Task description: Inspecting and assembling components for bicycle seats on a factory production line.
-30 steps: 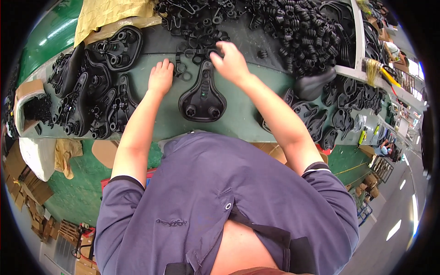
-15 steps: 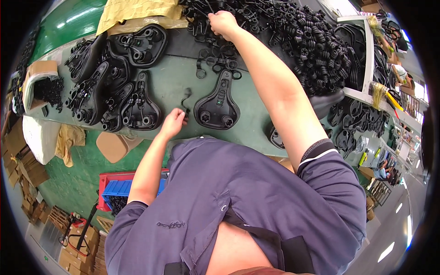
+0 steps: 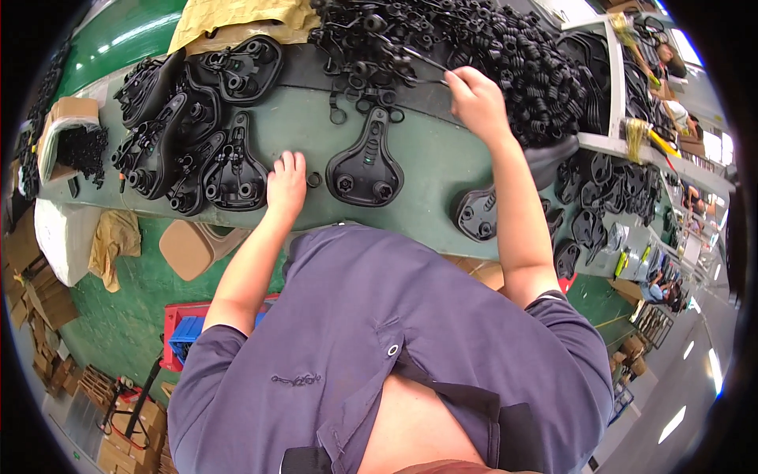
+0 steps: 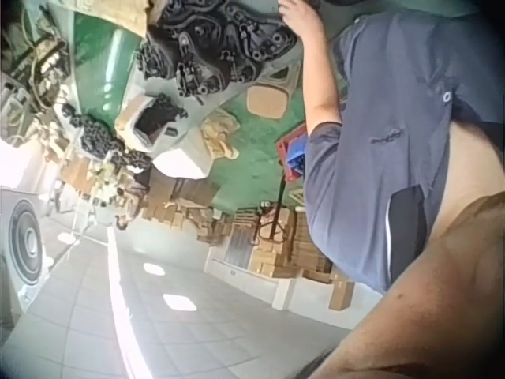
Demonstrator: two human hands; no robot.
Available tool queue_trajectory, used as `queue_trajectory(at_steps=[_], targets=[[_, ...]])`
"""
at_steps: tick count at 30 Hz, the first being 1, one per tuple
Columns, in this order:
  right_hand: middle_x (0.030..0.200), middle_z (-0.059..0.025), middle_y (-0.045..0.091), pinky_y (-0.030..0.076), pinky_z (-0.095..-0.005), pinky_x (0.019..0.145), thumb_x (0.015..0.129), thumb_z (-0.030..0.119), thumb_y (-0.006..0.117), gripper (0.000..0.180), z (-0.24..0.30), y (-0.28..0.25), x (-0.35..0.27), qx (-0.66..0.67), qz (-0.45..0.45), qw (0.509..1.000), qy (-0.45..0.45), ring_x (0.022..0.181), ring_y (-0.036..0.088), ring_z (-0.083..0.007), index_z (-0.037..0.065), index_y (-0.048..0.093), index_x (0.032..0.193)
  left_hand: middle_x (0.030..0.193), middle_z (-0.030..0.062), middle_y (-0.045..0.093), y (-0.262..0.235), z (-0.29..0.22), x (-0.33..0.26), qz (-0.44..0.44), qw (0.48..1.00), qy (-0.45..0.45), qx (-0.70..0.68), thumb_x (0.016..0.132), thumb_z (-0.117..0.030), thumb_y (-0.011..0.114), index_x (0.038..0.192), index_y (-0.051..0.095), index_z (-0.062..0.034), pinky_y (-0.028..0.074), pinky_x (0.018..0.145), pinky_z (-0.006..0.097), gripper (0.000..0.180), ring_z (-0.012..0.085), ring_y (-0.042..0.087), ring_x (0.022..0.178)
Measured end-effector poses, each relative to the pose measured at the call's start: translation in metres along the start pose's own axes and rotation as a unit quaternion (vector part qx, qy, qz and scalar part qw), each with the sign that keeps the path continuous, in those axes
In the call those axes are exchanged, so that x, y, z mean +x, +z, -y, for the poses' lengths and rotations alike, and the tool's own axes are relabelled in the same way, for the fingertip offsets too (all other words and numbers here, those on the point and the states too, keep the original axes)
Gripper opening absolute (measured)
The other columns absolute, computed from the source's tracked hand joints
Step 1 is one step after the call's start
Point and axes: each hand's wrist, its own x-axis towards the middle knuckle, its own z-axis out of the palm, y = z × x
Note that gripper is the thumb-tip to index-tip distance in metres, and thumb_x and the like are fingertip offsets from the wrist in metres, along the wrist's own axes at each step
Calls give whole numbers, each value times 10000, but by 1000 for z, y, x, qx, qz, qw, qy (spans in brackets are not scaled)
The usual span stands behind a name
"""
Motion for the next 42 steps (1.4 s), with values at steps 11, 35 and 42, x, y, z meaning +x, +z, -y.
queue_trajectory(at_steps=[11,35,42], targets=[[1002,-216,734,560,-535,878,989,265,699,252,-147,-17,-106,-340,223,914,-18,1026,698,-429,23,712,1058,1136,128,662,10,21,39,-22,996,40,71,933,-151,677,1129,673,-80,596,852,492,209,346,686,1054],[1468,-296,512,527,-450,1105,821,257,831,1070,-182,110,-153,-172,37,954,244,1310,614,-430,-18,212,1648,1288,62,630,-44,-65,-9,-77,937,299,-164,848,-199,829,1367,640,-122,556,1010,414,558,298,598,1203],[970,-138,765,481,-238,521,1012,356,714,403,-96,70,-111,449,96,835,302,629,597,-81,30,631,1236,1385,78,635,-56,-52,-13,63,922,196,-327,898,-158,797,1389,620,-131,571,994,461,523,364,682,1190]])
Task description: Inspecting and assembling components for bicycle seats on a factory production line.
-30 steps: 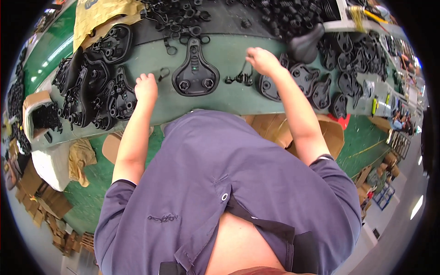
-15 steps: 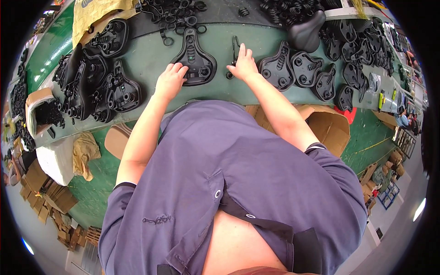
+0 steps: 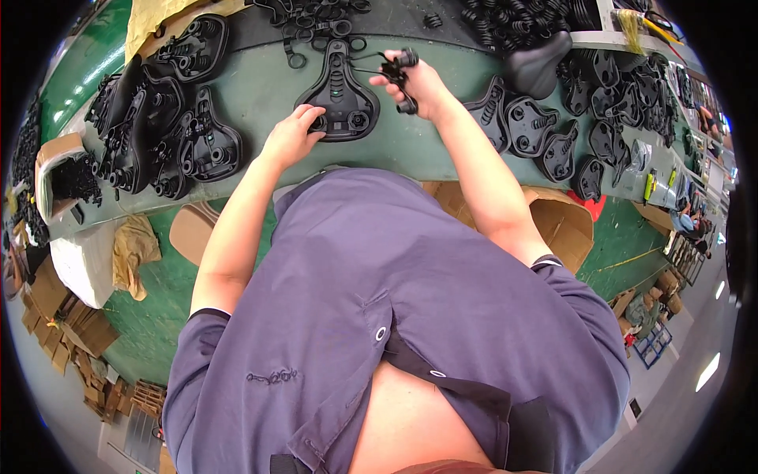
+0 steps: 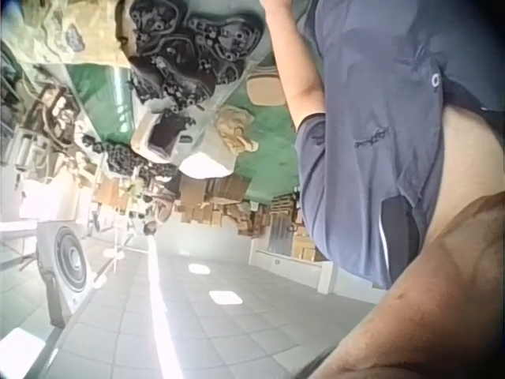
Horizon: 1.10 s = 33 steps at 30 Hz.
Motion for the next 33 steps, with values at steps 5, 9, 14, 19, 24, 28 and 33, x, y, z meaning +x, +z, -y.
queue_trajectory(at_steps=[5,9,14,19,24,28,33], targets=[[795,-94,736,459,-281,504,965,441,749,424,8,45,52,-158,-82,984,2,556,564,-101,21,722,922,1335,104,663,-2,12,12,3,999,10,-48,867,-95,805,1333,653,-87,572,975,441,490,367,690,1145],[904,-240,782,625,-473,858,801,514,794,570,-3,93,46,-586,-86,790,-160,920,786,-380,-52,768,864,1282,116,678,0,22,13,-1,997,22,-69,822,-75,838,1311,665,-59,577,938,416,519,334,708,1082],[1323,-260,645,578,-513,985,848,568,808,964,-87,103,52,-563,-188,775,-216,1169,681,-452,-70,479,1493,1296,137,682,0,26,24,15,990,-30,-140,789,-90,862,1321,648,-70,563,1022,441,573,354,679,1207],[1405,-245,602,480,-529,1122,877,561,773,945,-65,97,39,-619,-150,745,-198,1326,575,-410,-20,440,1543,1276,137,687,-11,12,30,-93,989,-23,-111,851,-321,845,1314,666,-31,550,982,433,575,308,650,1190],[1517,-301,501,393,-572,1171,939,445,681,785,-96,90,57,-553,-167,767,-278,1371,521,-476,48,420,1564,1344,209,692,34,-6,75,-220,967,-125,-13,944,-607,669,1301,702,-30,456,1101,530,680,413,638,1228],[1456,-271,558,428,-566,1124,976,353,624,616,-111,79,67,-551,-176,752,-316,1329,555,-464,45,492,1493,1126,93,767,46,-2,87,-304,946,-108,4,881,-467,740,1105,736,-110,480,930,499,422,335,678,1055],[1461,-266,549,449,-554,1110,988,339,621,624,-111,81,70,-554,-185,741,-333,1325,570,-447,42,471,1515,1104,82,758,50,0,85,-317,942,-109,3,895,-477,722,1090,740,-114,463,919,487,412,319,669,1040]])
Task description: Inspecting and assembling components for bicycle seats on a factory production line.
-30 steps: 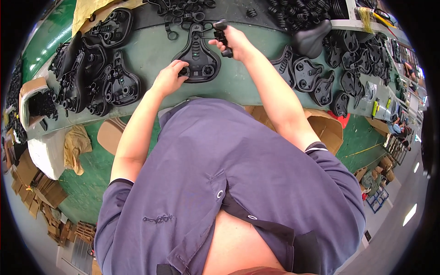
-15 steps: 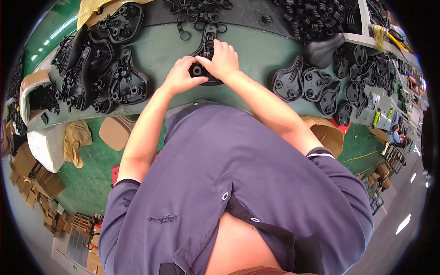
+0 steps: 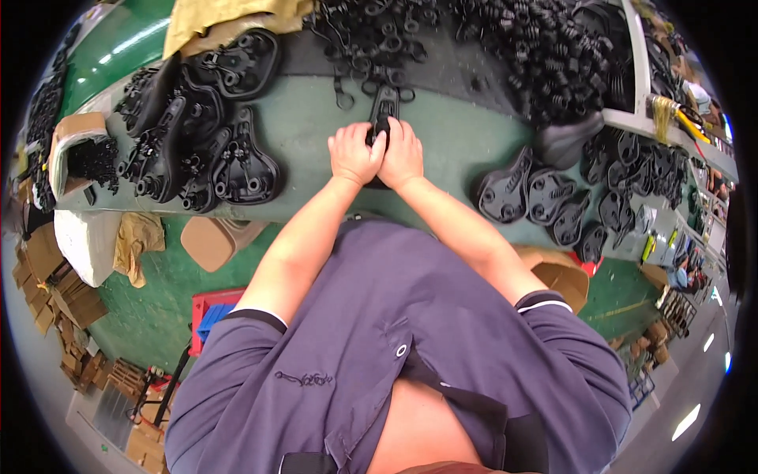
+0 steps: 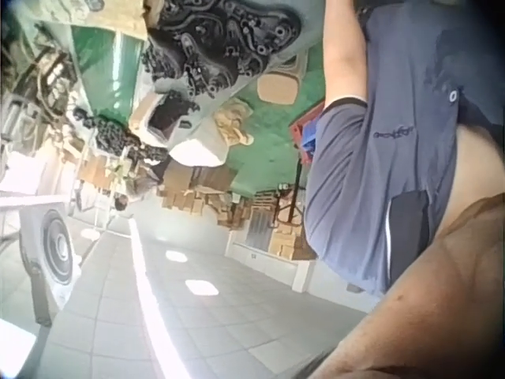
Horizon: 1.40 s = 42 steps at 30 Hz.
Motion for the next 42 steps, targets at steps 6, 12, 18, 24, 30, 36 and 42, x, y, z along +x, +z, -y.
queue_trajectory(at_steps=[6,12,18,24,30,36,42], targets=[[1532,-306,533,457,-460,1188,771,498,882,1102,-20,-46,9,107,175,973,106,1407,566,-402,-61,367,1568,1339,254,703,-36,19,-7,75,937,-221,-259,1059,-527,561,1364,651,2,515,1066,467,618,430,679,1239],[1248,-245,737,550,-417,1058,705,471,861,874,-7,-49,-2,147,242,947,153,1189,720,-343,-80,615,1337,1280,264,691,-51,69,-75,279,668,-503,-472,956,-213,714,1318,602,98,629,945,479,490,367,711,1159],[1500,-284,558,476,-454,1165,707,492,849,1043,84,-54,-8,140,229,961,67,1366,591,-407,-48,489,1524,1255,246,680,-60,60,-112,105,525,-536,-653,1011,-37,579,1252,609,65,654,996,475,263,373,709,1143],[1487,-252,599,481,-424,1155,900,552,788,867,83,-35,59,178,188,966,-4,1358,617,-362,-38,562,1493,1155,179,705,-59,113,-9,1,548,-502,-669,975,-79,607,1203,654,44,674,921,488,264,335,728,1011],[1444,-224,617,491,-468,1149,894,376,757,595,-35,-77,29,0,88,994,-69,1357,581,-391,11,670,1355,1207,183,698,-32,109,46,-268,627,-586,-437,1049,-295,634,1200,661,97,698,740,445,422,339,738,901],[1269,-304,671,525,-546,1081,874,406,729,559,-212,-192,-40,-216,-27,920,327,1255,632,-475,-35,676,1214,1156,195,653,-23,114,-23,-108,749,-487,-435,1122,-392,542,1235,573,91,655,710,401,496,290,732,850],[1273,-242,641,544,-569,1004,983,457,673,546,-236,-175,-94,-222,-19,874,431,1173,672,-444,5,623,1285,1055,98,703,-15,76,-53,137,858,-368,-330,1084,-261,659,1260,622,36,603,724,307,348,166,709,851]])
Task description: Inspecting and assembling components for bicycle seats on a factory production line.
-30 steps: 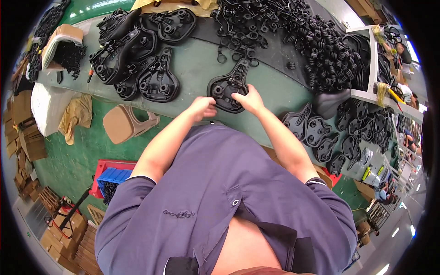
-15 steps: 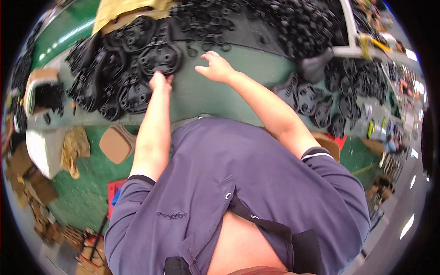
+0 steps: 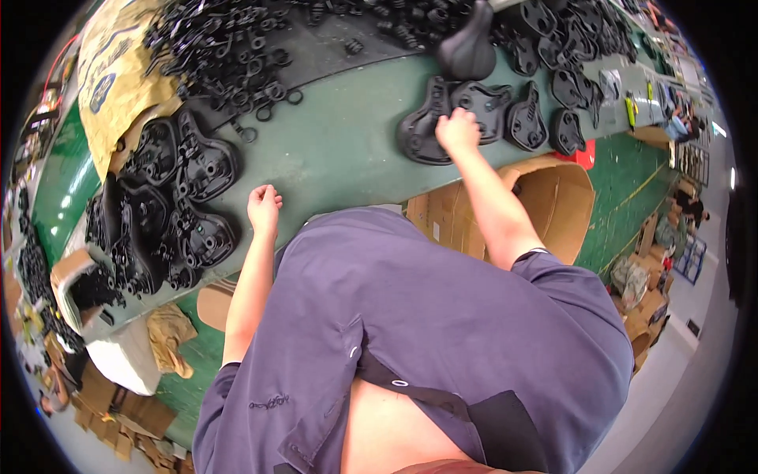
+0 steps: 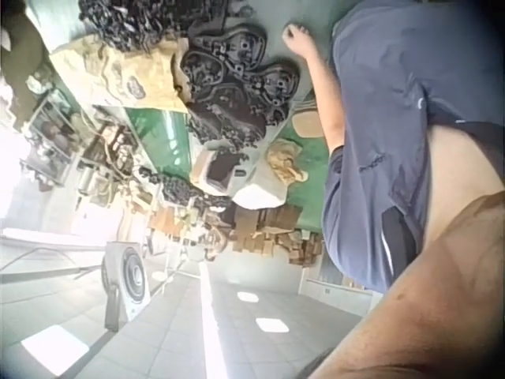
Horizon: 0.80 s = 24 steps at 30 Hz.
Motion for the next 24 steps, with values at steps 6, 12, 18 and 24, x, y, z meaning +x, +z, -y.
queue_trajectory(at_steps=[6,12,18,24], targets=[[1120,-258,678,577,-553,920,871,248,738,331,66,8,-102,145,72,948,-275,1043,690,-446,5,681,1089,1239,166,729,50,-45,4,105,920,199,320,1049,-335,703,1340,635,39,586,938,383,479,252,730,1046],[1225,-176,714,485,-522,1068,886,401,750,411,90,-5,-121,99,171,860,-470,1207,646,-392,53,747,1105,1329,288,668,91,-68,-13,124,793,308,511,1006,-365,701,1375,615,34,520,1056,521,550,463,642,1239],[1575,-296,401,483,-558,1119,877,355,814,774,58,19,-59,252,59,964,-69,1313,580,-506,-35,462,1446,1368,307,645,53,-37,-1,90,845,270,453,1087,-283,590,1398,596,60,482,1083,508,463,477,615,1268],[1391,-348,594,519,-518,1083,911,309,803,867,61,11,2,347,249,891,-152,1265,635,-473,-58,345,1549,1311,333,656,32,-28,21,140,830,266,469,1085,-284,605,1410,556,84,501,1038,518,493,510,630,1202]])
